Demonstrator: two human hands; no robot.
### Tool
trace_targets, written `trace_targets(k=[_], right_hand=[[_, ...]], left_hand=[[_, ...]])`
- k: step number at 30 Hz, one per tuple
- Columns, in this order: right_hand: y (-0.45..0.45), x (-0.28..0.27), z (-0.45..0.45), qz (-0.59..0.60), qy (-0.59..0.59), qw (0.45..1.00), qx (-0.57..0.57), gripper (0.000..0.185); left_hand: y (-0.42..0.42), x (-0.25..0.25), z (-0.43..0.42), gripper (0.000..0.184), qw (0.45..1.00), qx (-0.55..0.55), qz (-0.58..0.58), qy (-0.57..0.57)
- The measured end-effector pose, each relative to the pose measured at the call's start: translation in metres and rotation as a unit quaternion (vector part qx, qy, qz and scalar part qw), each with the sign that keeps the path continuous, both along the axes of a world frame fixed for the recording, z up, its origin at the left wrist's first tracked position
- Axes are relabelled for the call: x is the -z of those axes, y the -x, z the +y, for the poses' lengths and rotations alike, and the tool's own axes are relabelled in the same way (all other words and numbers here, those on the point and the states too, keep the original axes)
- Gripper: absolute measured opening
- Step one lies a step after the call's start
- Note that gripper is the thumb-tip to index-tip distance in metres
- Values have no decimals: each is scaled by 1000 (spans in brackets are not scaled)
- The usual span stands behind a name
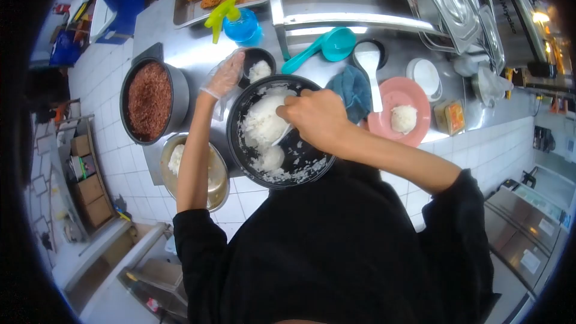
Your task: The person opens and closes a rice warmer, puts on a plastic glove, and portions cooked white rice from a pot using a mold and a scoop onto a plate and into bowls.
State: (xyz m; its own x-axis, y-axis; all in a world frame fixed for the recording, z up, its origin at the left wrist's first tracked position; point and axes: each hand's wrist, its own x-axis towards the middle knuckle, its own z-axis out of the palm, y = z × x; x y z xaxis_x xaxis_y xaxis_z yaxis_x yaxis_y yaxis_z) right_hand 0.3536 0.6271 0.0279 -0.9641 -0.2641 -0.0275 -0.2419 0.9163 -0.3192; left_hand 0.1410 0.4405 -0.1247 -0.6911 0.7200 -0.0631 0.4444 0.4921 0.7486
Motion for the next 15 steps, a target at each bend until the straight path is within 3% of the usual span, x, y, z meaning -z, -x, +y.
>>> trace_targets(k=[4, 8, 13, 15], right_hand=[[15, -13, -2, 25, 17, 999, 27, 7], [33, -13, -2, 41, 18, 998, 41, 8], [41, -14, -4, 57, 5, 997, 51, 9], [42, -15, -6, 59, 2, 997, 50, 8]], left_hand=[[3, -6, -1, 61, 999, 44, 25, 12], [16, 21, -4, 60, 985, 107, 124, -59], [9, 0, 0, 66, 999, 23, -30, 25], [12, 7, -3, 68, 999, 31, -4, 27]])
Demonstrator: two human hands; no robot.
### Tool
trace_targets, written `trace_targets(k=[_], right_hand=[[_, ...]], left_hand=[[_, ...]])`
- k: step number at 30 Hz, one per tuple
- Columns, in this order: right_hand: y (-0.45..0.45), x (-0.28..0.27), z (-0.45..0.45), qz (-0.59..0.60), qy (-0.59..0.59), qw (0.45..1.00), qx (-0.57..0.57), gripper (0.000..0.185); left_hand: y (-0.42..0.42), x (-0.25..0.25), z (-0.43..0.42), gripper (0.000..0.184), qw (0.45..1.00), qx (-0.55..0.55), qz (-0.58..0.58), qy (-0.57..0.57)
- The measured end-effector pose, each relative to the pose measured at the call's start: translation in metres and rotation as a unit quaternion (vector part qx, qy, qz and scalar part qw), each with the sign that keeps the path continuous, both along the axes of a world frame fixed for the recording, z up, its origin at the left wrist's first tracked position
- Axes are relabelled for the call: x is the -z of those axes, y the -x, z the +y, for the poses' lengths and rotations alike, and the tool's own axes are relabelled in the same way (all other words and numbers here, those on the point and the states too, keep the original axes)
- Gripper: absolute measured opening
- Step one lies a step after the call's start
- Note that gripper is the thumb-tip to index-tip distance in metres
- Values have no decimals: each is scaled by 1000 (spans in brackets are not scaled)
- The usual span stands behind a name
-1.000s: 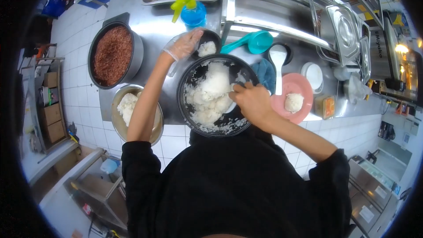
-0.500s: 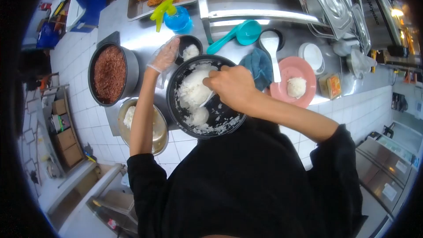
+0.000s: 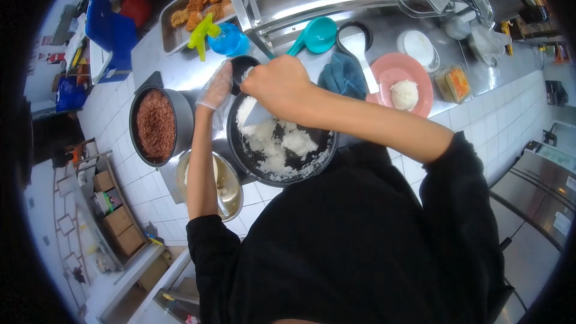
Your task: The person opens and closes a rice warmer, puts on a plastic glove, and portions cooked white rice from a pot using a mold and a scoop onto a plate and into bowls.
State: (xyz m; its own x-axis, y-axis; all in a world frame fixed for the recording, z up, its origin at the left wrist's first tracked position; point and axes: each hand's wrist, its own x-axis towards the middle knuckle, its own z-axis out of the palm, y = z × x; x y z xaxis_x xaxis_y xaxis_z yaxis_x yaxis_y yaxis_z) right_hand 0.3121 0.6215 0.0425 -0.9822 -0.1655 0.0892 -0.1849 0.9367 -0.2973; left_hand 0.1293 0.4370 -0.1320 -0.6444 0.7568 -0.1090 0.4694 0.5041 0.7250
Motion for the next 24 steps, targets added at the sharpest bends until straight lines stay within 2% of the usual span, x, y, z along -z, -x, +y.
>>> trace_targets(k=[6, 12, 15, 18, 19, 21, 24], right_hand=[[3, 3, -5, -57, -54, 997, -17, 12], [-35, -11, 8, -30, -15, 998, -46, 17], [-63, -15, 14, -99, -70, 990, -66, 15], [-76, 9, 5, -156, -169, 967, -105, 16], [-79, 28, 3, -136, -192, 965, -117, 22], [-84, 52, -2, -108, -161, 975, -111, 28], [-91, 50, -10, -102, -130, 980, -108, 38]], left_hand=[[3, 4, -1, 71, 1000, 2, -3, 7], [-6, -20, 4, 72, 1000, -13, 9, 13], [-9, -28, 4, 73, 999, -25, 1, 22], [-12, -25, 2, 68, 1000, -27, 11, -9], [-13, -27, 1, 65, 1000, -22, 13, -16], [-17, -26, 0, 61, 998, -18, 21, -48], [-25, -23, -7, 56, 995, -34, 22, -92]])
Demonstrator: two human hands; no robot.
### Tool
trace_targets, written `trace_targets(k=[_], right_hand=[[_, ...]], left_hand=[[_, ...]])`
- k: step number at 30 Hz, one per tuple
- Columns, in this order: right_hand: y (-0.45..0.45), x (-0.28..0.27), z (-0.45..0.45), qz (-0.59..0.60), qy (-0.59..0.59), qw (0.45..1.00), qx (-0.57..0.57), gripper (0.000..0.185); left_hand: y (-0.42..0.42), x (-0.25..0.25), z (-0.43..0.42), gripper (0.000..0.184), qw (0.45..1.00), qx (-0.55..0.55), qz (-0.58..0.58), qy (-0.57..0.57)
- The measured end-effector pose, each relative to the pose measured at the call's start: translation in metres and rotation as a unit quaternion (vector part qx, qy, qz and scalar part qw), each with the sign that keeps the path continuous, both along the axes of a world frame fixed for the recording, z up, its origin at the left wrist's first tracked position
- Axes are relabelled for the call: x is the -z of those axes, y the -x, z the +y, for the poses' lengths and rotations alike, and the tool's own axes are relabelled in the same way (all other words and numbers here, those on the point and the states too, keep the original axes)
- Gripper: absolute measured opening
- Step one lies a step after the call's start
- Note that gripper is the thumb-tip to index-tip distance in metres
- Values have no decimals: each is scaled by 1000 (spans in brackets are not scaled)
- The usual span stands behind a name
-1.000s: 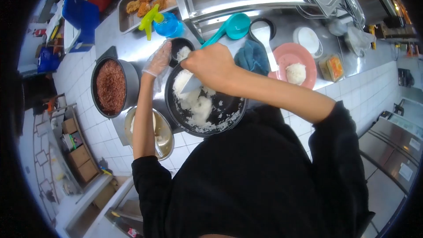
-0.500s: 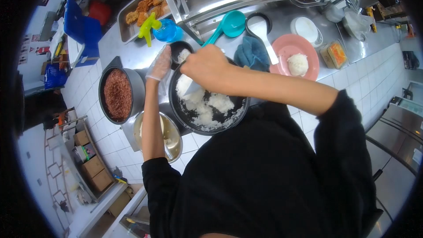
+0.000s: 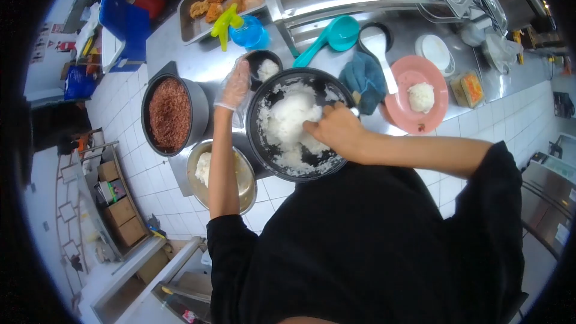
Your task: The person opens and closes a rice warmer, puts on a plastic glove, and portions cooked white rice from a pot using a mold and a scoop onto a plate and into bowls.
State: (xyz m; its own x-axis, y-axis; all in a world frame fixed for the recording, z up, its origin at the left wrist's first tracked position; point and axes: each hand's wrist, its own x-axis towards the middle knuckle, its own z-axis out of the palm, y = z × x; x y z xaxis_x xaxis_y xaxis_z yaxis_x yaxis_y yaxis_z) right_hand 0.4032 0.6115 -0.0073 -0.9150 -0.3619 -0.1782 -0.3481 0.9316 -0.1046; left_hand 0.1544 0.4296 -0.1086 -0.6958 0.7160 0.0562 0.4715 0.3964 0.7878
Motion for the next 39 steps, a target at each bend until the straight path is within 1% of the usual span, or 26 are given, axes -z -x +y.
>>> trace_targets(k=[3, 6, 7, 8, 10, 11, 14, 17, 19, 20, 21, 23, 24, 26, 28, 29, 32, 35, 36, 38, 39], right_hand=[[-2, -12, 1, -46, 3, 999, 11, 38], [17, -63, 3, -137, -51, 988, 53, 38], [24, -84, 3, -143, -27, 988, 50, 36], [27, -84, -1, -128, 1, 991, 39, 36], [31, -84, -10, -99, 55, 993, 16, 34], [34, -79, -18, -73, 52, 996, -2, 30], [50, -97, -22, -90, 21, 995, -41, 24], [64, -117, -26, 12, 28, 999, -24, 19], [76, -96, -36, 36, 83, 994, -65, 16], [81, -77, -43, 49, 111, 989, -84, 15], [82, -53, -50, 37, 124, 986, -108, 14], [82, -31, -56, 7, 60, 987, -152, 14], [82, -25, -56, -8, 27, 984, -173, 14], [84, -46, -51, -48, -4, 985, -165, 14], [81, -60, -41, -101, -44, 983, -147, 15], [78, -59, -31, -88, -10, 986, -143, 15], [64, -53, -14, -175, -92, 973, -123, 15], [54, -45, 11, -141, -53, 986, -66, 15], [53, -45, 16, -152, -65, 984, -71, 17], [62, -72, 9, -175, -86, 977, -81, 20], [65, -83, 4, -155, -62, 983, -77, 21]], left_hand=[[-13, -15, -3, 54, 999, -34, -34, 8], [-22, -25, -4, 52, 998, -59, -33, 7], [-23, -27, -4, 52, 998, -61, -30, 5], [-24, -28, -4, 52, 998, -64, -27, 3], [-24, -22, -2, 43, 998, -60, 8, -21], [-23, -19, -2, 39, 997, -58, 26, -33], [-25, -17, -3, 38, 997, -69, 27, -30], [-24, -13, -3, 38, 996, -72, 16, -41], [-21, -11, -1, 39, 997, -74, -7, -18], [-20, -8, -1, 39, 997, -74, -18, -6], [-18, -5, -1, 39, 998, -64, -16, -17], [-14, -3, 1, 40, 998, -42, -10, -43], [-13, -5, 2, 41, 998, -38, -17, -36], [-15, -18, 5, 44, 998, -34, -35, -25], [-14, -21, 8, 45, 999, -23, -28, -41], [-12, -19, 10, 46, 999, -15, -23, -47], [-6, -14, 14, 48, 997, 4, -41, -65], [-7, -17, 17, 47, 998, -2, -45, -48], [-6, -17, 18, 47, 997, -1, -50, -58], [-5, -15, 20, 47, 995, 3, -62, -74], [-5, -14, 20, 47, 996, 0, -58, -67]])
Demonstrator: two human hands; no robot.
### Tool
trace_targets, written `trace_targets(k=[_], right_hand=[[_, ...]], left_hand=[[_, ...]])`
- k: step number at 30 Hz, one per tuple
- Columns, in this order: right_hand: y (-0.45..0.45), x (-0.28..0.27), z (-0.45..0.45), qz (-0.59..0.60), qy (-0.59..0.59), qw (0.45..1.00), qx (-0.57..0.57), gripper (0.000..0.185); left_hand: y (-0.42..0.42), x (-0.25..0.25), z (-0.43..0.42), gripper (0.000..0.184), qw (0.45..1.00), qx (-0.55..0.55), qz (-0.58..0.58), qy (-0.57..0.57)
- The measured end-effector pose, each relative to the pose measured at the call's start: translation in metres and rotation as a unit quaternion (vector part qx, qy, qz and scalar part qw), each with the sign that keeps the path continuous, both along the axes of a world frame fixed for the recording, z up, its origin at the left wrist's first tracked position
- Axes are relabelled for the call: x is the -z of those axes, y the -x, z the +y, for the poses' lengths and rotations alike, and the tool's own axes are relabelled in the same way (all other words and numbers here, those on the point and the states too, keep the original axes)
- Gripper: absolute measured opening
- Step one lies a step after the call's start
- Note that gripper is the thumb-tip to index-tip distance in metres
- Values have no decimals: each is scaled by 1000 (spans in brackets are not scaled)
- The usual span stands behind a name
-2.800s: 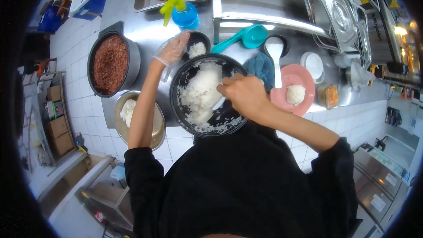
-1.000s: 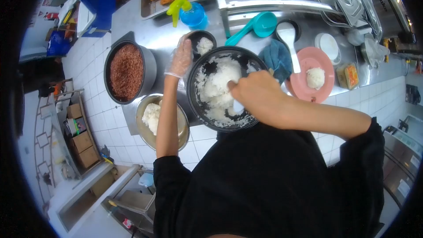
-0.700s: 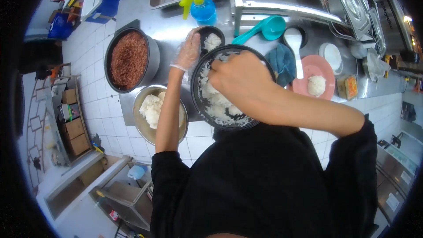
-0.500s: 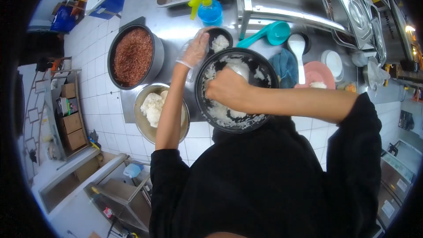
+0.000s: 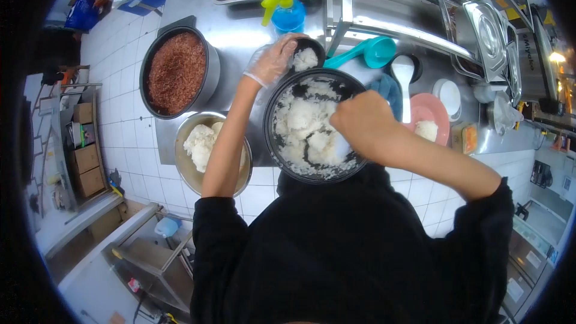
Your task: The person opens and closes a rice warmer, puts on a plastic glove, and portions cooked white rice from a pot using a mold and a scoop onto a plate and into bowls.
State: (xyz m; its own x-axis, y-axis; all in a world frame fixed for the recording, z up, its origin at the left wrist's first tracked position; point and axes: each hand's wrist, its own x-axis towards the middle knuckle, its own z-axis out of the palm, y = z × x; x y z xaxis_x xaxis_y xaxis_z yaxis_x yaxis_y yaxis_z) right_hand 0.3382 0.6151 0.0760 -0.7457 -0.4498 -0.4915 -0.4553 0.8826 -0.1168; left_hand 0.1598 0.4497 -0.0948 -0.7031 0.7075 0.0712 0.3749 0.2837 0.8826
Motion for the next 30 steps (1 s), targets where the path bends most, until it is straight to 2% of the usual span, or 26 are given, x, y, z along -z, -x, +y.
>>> trace_targets(k=[2, 5, 6, 9, 12, 18, 21, 24, 30], right_hand=[[5, -15, -15, 38, 53, 998, 13, 23], [11, -1, -36, -19, 83, 996, 22, 24], [10, 12, -42, 0, 51, 999, 1, 14], [16, 39, -54, -62, -13, 998, -15, 20], [22, 35, -61, -78, -56, 994, -58, 15], [19, 60, -68, -67, -49, 995, -63, 15], [4, 79, -59, -17, -7, 1000, -24, 12], [-4, 74, -42, -79, 107, 988, 76, 10], [5, 63, -34, -91, 124, 975, 162, 9]], left_hand=[[-1, -1, -1, 46, 1000, -6, 9, 16], [-1, 1, -2, 46, 1000, -11, 7, 6], [-1, 1, -2, 46, 1000, -13, 8, 6], [-2, 0, -3, 44, 1000, -18, 11, 9], [-3, 1, -5, 43, 1000, -25, 3, 17], [-4, 1, -5, 43, 999, -23, 11, 34], [-3, 6, -5, 42, 999, -25, 12, 40], [-5, 8, -7, 41, 999, -21, -2, 41], [-6, -5, -7, 41, 996, -18, 16, 87]])
